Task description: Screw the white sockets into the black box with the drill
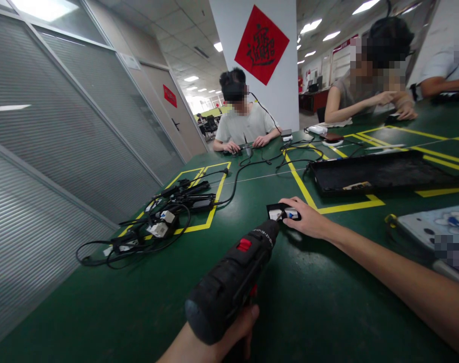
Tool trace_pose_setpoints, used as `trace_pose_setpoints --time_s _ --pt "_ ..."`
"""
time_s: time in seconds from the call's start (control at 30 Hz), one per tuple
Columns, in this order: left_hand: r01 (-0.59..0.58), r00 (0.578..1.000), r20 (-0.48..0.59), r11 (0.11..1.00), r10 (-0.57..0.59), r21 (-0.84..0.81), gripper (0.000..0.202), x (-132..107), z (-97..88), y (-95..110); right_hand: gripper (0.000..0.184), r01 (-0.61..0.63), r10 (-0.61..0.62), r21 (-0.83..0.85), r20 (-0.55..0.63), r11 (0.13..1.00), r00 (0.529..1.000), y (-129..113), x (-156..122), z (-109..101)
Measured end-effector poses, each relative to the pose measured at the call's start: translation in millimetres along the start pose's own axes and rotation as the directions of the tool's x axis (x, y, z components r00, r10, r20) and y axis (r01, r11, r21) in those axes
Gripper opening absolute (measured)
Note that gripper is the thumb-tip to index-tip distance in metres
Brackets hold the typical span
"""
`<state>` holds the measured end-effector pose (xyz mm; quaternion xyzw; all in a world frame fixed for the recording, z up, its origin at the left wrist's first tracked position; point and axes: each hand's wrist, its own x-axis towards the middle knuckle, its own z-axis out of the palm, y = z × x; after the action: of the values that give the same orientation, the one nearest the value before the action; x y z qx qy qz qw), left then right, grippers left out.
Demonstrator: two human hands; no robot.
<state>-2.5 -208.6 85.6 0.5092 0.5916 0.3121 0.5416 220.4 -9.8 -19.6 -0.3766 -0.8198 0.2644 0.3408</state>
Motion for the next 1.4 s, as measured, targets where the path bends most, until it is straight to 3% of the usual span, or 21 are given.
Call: trace_pose_setpoints --time_s 0.23,0.53,0.73,0.87,0.97,1.03,1.23,1.4 --pt "0.009 1.0 0.017 1.0 -0.009 0.001 0.031 0.7 -3.0 -1.0 0.044 0.001 -0.001 -0.006 0.0 1.0 1.0 -3.0 -0.7 -0.4" --pt "-0.008 1.0 0.004 1.0 0.008 0.013 0.046 3.7 -3.8 -13.5 0.044 0.011 -0.011 -0.014 -0.008 1.0 1.0 -2.7 0.4 -0.6" --pt "0.069 0.996 0.055 0.997 -0.07 0.015 0.038 5.7 -3.5 -19.0 0.045 0.029 -0.029 -0.027 -0.017 0.999 0.999 -2.1 -0.4 -1.0" --pt "0.012 0.992 0.123 0.998 -0.005 -0.056 0.045 10.0 -2.5 -18.6 0.044 0.024 -0.025 -0.022 -0.006 0.999 1.0 -3.0 -0.6 -2.4" --pt "-0.043 0.995 0.091 0.997 0.05 -0.07 0.052 10.6 -2.4 -14.0 0.044 0.025 -0.025 -0.024 -0.012 0.999 1.0 -3.1 -0.9 -2.1" --pt "-0.056 0.996 0.067 0.997 0.06 -0.06 0.047 9.3 -3.1 -10.5 0.044 0.025 -0.025 -0.023 -0.01 0.999 1.0 -3.1 -1.1 -1.6" --pt "-0.01 0.992 0.125 0.999 0.016 -0.05 0.028 6.7 -8.5 -9.6 0.044 0.028 -0.028 -0.023 -0.008 0.999 1.0 -3.3 -1.3 -1.4" --pt "-0.006 0.997 0.081 0.998 0.01 -0.058 0.031 11.5 -12.7 -16.2 0.045 0.02 -0.021 -0.029 -0.008 0.999 1.0 -1.6 -1.8 -0.9"
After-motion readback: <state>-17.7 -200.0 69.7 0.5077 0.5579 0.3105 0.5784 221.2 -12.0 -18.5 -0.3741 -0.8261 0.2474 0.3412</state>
